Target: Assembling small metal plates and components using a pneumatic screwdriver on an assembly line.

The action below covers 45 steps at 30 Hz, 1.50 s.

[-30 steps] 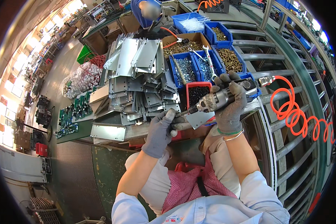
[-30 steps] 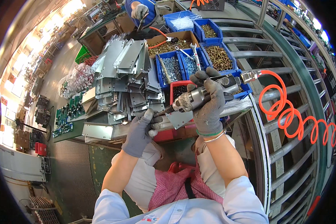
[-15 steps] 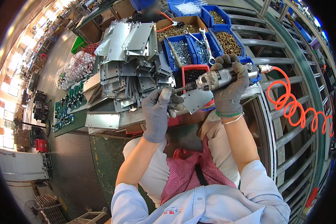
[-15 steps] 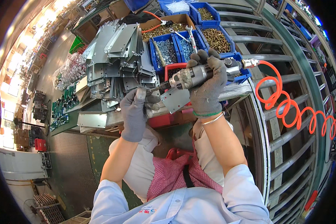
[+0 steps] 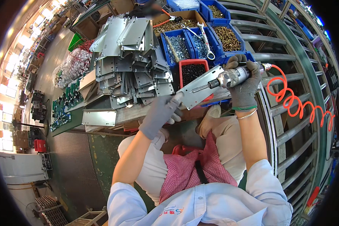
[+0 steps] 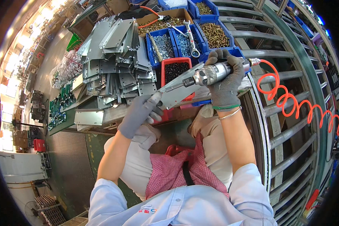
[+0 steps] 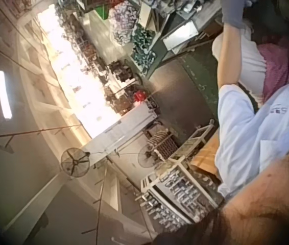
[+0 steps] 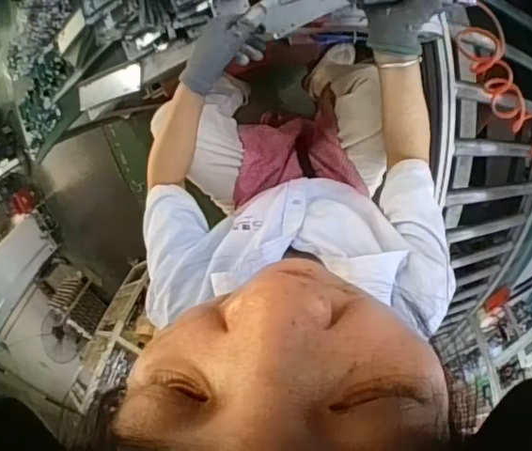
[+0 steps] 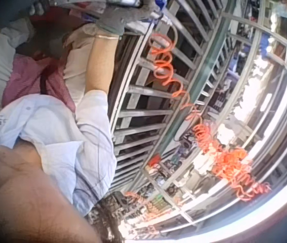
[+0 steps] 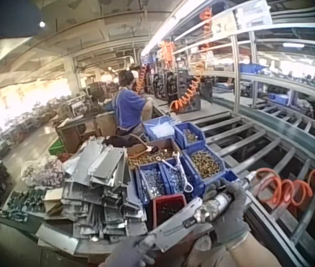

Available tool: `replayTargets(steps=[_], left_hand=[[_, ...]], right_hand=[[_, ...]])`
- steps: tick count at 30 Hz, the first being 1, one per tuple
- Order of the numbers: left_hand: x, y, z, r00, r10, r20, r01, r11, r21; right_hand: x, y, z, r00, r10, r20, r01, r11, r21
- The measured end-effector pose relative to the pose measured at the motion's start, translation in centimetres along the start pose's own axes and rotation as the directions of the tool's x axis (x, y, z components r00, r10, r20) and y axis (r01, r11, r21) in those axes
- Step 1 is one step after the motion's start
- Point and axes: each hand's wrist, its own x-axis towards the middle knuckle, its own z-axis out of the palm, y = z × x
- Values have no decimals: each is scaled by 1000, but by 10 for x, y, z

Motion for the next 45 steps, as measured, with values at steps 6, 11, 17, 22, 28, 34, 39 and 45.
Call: replayTargets(steps=[6, 11, 17, 22, 28, 34, 39, 45], left_hand=[[17, -5, 15, 996, 33, 80, -11, 963, -270], [11, 4, 14, 993, 64, -100, -68, 997, -39], [5, 13, 15, 960, 201, -196, -225, 969, -105], [-1, 21, 21, 929, 249, -274, -263, 965, -15], [14, 3, 20, 851, 426, -306, -403, 905, 141], [1, 18, 28, 889, 317, -331, -326, 945, 29], [1, 19, 32, 900, 279, -335, -308, 951, -36], [5, 7, 31, 879, 358, -315, -372, 928, 15]], right_hand=[[-5, -9, -8, 993, -69, -92, 64, 996, -60], [-6, -6, -7, 996, -38, -83, 35, 998, -46], [-11, -2, -5, 996, -56, -66, 49, 993, -112], [-14, 5, 0, 997, -68, -30, 63, 989, -135], [-31, 9, 21, 988, -134, 72, 150, 945, -292], [-65, 12, 58, 865, -162, 475, 384, 824, -417], [-73, 14, 60, 708, -23, 706, 419, 818, -394], [-83, 23, 45, 860, 46, 508, 236, 847, -476]])
